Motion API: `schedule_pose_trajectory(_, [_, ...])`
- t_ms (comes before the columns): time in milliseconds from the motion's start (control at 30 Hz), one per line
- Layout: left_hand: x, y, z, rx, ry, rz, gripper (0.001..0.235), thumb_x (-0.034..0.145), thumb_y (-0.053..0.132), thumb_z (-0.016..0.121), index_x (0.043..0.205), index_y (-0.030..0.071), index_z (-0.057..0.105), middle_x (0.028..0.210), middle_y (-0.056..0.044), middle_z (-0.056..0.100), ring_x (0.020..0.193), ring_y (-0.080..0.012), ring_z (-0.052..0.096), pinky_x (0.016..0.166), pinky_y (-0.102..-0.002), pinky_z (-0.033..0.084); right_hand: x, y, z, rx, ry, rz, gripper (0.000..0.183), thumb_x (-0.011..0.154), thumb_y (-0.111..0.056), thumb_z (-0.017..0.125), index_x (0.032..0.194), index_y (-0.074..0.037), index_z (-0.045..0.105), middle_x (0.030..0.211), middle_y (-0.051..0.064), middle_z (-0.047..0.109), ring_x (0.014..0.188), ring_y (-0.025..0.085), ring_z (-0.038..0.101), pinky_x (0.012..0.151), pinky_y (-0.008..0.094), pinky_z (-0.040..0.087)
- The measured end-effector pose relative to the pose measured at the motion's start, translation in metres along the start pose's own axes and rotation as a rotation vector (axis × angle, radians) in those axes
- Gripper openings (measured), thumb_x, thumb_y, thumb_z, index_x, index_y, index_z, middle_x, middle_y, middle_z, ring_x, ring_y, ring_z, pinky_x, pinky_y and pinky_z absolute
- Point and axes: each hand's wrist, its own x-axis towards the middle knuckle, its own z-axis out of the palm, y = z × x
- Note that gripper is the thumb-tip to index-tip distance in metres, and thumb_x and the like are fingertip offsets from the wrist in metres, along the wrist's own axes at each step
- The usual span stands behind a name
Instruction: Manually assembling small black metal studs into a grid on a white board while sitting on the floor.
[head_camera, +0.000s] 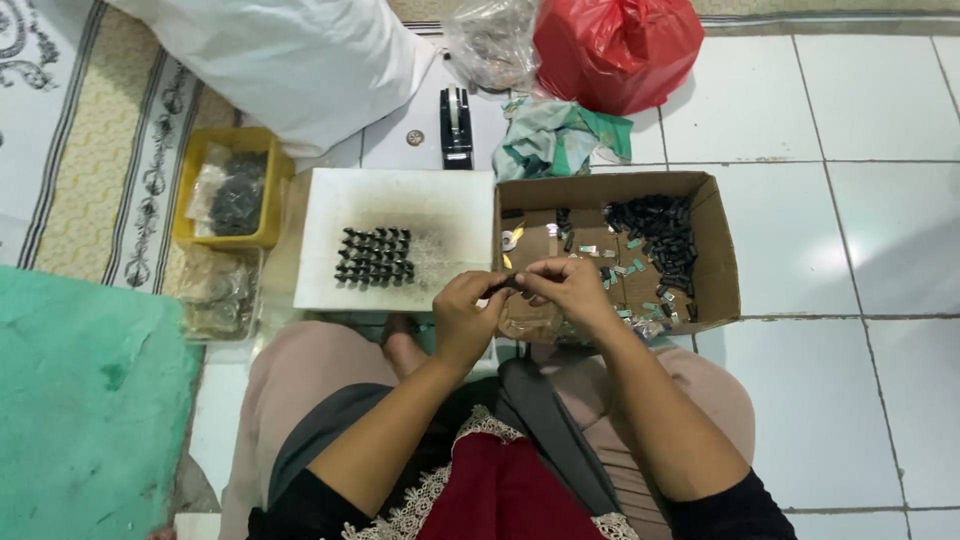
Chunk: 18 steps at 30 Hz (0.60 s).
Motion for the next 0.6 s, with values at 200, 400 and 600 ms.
schedule_pose_trajectory(200, [-0.019, 0.003, -0.054, -0.012, -0.041, 0.013, 0.017, 0.075, 0.000, 0.086, 0.089, 0.007, 0.080, 0.076, -0.009, 0.076, 0.071, -0.0257, 0.075, 0.054, -0.028, 0.061, -0.033, -0.011, 0.042, -0.190, -0.029, -0.126, 0.019, 0.081, -0.006, 0.084, 0.094, 0.006, 0.077, 0.074, 0.019, 0.075, 0.070, 0.020, 0.072, 0.061, 0.031, 0.063])
schedule_pose_trajectory(400, [-0.042, -0.002, -0.093, -0.192, -0.046, -0.214, 0.018, 0.075, 0.006, 0.089, 0.091, 0.004, 0.083, 0.075, -0.015, 0.077, 0.069, -0.0287, 0.076, 0.054, -0.031, 0.062, -0.058, -0.016, 0.064, -0.140, 0.008, -0.150, 0.015, 0.085, -0.007, 0.082, 0.096, 0.003, 0.078, 0.071, 0.018, 0.075, 0.061, 0.019, 0.071, 0.058, 0.033, 0.062])
schedule_pose_trajectory(600, [-0.048, -0.008, -0.105, -0.416, -0.009, -0.441, 0.021, 0.077, 0.004, 0.086, 0.097, -0.001, 0.082, 0.081, -0.023, 0.077, 0.081, -0.0325, 0.076, 0.062, -0.038, 0.064, -0.070, -0.033, 0.084, -0.242, 0.025, -0.296, 0.009, 0.084, -0.003, 0.081, 0.091, 0.002, 0.080, 0.070, 0.016, 0.074, 0.061, 0.017, 0.069, 0.055, 0.030, 0.059])
